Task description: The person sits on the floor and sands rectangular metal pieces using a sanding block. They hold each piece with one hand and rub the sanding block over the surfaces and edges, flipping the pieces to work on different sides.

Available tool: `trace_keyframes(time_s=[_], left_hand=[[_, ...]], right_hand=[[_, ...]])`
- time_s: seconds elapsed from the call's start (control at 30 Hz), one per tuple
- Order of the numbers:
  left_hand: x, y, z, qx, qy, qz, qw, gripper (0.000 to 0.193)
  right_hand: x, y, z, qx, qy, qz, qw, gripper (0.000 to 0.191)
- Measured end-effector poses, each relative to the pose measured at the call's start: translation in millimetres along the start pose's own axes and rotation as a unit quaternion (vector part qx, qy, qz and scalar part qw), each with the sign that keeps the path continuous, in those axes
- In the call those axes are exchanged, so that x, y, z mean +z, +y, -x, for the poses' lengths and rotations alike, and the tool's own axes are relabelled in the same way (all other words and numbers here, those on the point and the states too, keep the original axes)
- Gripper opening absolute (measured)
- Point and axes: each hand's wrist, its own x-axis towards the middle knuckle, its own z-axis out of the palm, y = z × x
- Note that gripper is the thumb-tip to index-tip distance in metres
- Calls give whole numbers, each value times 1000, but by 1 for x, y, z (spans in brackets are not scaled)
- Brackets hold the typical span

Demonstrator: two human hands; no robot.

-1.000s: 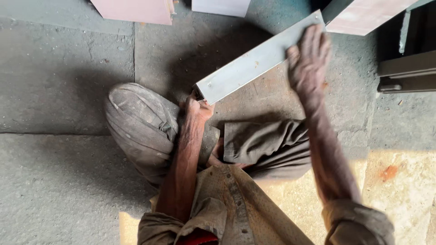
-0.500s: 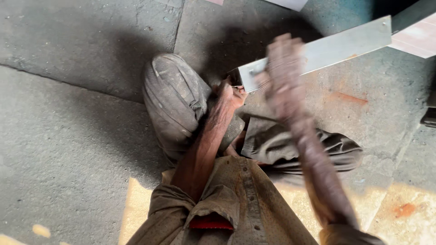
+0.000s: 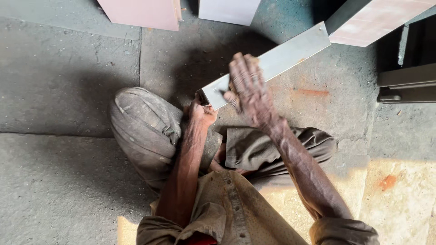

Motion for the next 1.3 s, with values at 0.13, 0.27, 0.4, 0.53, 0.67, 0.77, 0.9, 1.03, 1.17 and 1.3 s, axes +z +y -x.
trace_keyframes(time_s=[0.13, 0.27, 0.4, 0.53, 0.67, 0.77, 0.9, 1.03, 1.17, 1.3], left_hand=[[-4, 1, -5, -32, 24, 2, 999, 52], [-2, 4, -5, -42, -9, 25, 999, 48], [2, 3, 3, 10, 65, -14, 998, 43], [6, -2, 5, 6, -16, -15, 1000, 31], [10, -1, 2, 21, -101, 10, 995, 31], [13, 0, 5, 14, -27, 31, 999, 37], [20, -3, 9, 7, -1, 13, 1000, 43], [26, -2, 8, -9, -84, 34, 996, 50], [19, 7, 2, -43, -42, 32, 998, 53], [6, 12, -3, -32, -69, -5, 997, 56]], right_hand=[[-34, 78, -17, 150, 5, -17, 988, 88], [-46, 106, -31, 298, 23, 6, 954, 96], [-6, 37, -3, 15, 26, -19, 999, 92], [-41, 88, -9, 186, -35, 28, 981, 73], [-48, 45, -17, 139, 83, 17, 987, 76], [-18, -65, 6, -58, 67, -218, 972, 87], [-14, -38, 9, -168, 21, 347, 922, 81], [-42, 85, -4, 199, 102, 24, 974, 75], [-48, 91, -14, 267, -72, 62, 959, 83], [-24, 35, 24, 76, 75, -6, 994, 85]])
